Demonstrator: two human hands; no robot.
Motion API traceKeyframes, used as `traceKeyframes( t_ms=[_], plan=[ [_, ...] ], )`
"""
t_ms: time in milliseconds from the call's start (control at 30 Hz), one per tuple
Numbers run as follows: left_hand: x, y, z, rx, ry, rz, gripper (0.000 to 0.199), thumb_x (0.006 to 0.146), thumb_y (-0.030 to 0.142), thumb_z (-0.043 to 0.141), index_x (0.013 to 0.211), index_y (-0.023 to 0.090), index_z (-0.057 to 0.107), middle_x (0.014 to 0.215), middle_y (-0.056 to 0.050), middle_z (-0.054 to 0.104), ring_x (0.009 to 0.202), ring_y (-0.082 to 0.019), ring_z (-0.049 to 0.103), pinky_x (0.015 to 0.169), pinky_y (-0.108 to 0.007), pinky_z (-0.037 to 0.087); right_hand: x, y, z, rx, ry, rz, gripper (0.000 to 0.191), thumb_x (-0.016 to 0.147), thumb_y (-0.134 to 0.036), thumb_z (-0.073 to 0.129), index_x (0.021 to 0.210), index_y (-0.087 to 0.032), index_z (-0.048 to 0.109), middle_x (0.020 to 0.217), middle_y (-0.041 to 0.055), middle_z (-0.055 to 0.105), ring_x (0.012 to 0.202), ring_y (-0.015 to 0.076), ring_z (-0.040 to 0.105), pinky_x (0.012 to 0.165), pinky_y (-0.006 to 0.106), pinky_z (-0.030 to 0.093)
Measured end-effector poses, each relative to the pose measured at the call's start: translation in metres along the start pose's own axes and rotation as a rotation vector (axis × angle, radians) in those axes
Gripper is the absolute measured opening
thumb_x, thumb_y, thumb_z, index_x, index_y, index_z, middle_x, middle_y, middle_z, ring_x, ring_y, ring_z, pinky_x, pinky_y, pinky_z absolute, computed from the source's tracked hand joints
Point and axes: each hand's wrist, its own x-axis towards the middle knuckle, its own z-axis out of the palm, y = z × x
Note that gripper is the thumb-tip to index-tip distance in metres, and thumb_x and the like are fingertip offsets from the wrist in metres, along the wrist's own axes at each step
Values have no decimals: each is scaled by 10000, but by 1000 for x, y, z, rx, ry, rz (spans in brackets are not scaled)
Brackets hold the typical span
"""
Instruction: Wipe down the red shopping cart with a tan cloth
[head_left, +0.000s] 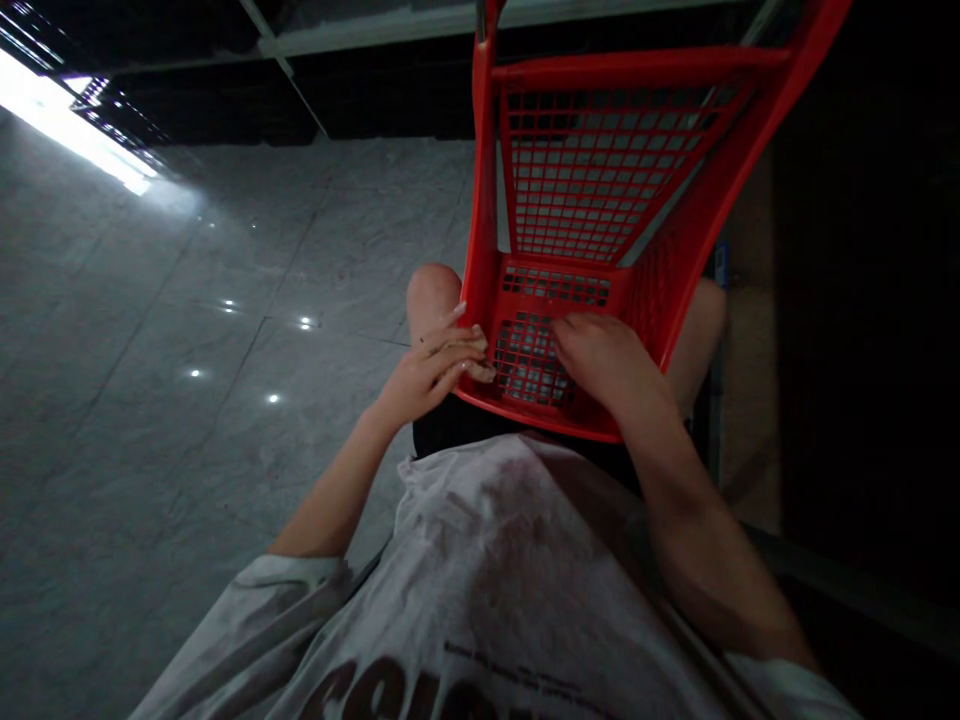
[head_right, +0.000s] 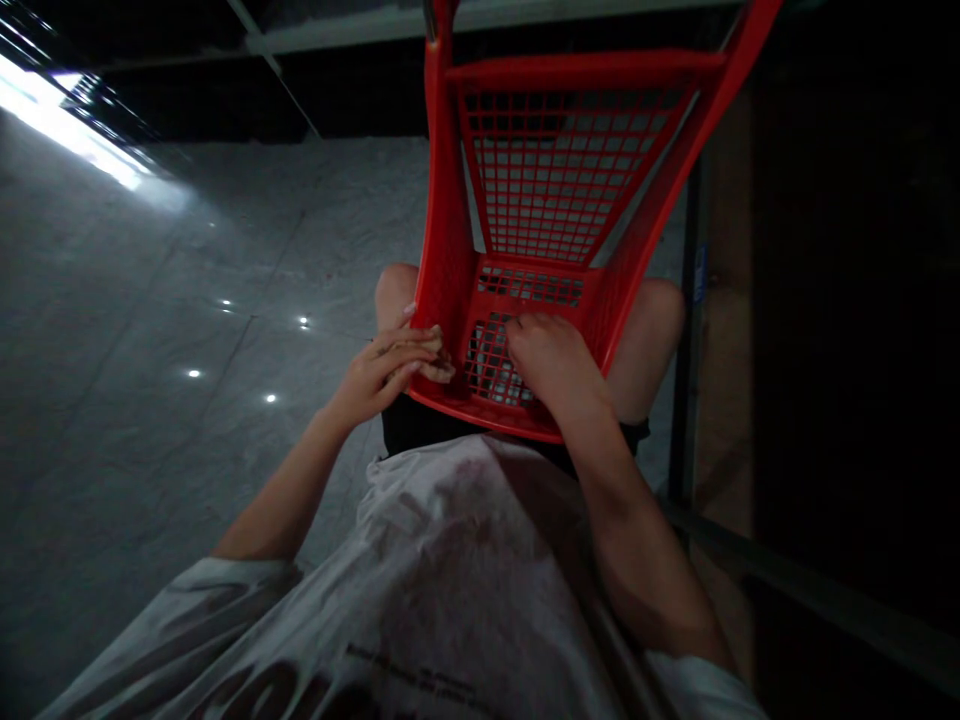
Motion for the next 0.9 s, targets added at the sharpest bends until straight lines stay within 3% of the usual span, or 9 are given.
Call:
traceKeyframes(
  t_ms=[100,167,267,400,533,667,767,900],
  plan=[
    [34,-10,7,61,70,-72,293,1061,242,427,1206,201,679,1340,-96,672,1451,-247,498,1220,-556,410,-7,-1,-2,5,48,-28,222,978,-126,489,1021,-108,706,979,162,746,915,281,686,795,385,464],
    [37,4,19,158,125,-127,308,1055,214,420,1229,188,674,1375,-101,656,1506,-267,422,1232,-576,387,-20,-2,-3,40,118,-47,239,990,-150,487,1066,-119,712,1027,151,756,944,272,680,831,384,466],
    [7,40,36,263,136,-135,342,1038,162,434,1304,199,645,1359,-88,674,1409,-246,532,1217,-521,425,-50,-4,-3,116,231,-79,250,997,-180,492,1088,-145,722,1058,123,768,951,248,672,857,371,460],
    [-28,74,47,306,116,-96,296,1026,159,476,1252,211,661,1212,-63,733,1165,-206,664,1108,-421,514,-78,-7,5,109,331,-118,241,964,-198,517,825,-171,712,787,76,730,753,215,619,752,362,419],
    [1,100,75,419,32,-143,259,1055,259,449,1084,176,692,1085,-87,739,972,-224,685,865,-382,552,-80,-3,17,229,494,-89,262,926,-192,497,687,-210,603,649,41,638,646,188,542,675,346,388],
    [32,122,106,500,-163,54,307,1044,251,434,1201,106,654,1045,-125,718,935,-248,674,805,-396,520,-78,2,27,403,646,-55,307,941,-203,409,650,-245,497,603,36,577,622,194,521,679,358,390],
    [19,100,89,495,-195,121,281,1028,209,447,1212,123,640,1201,-138,700,953,-236,670,784,-384,517,-81,1,29,466,632,24,329,964,-254,366,651,-255,469,617,49,583,637,206,544,705,380,403],
    [-16,39,34,480,-110,176,287,1047,255,443,1288,226,597,1199,-63,715,993,-236,658,891,-421,529,-82,-4,28,466,559,135,384,977,-337,304,637,-266,467,632,68,600,671,224,585,745,410,438]
  ],
)
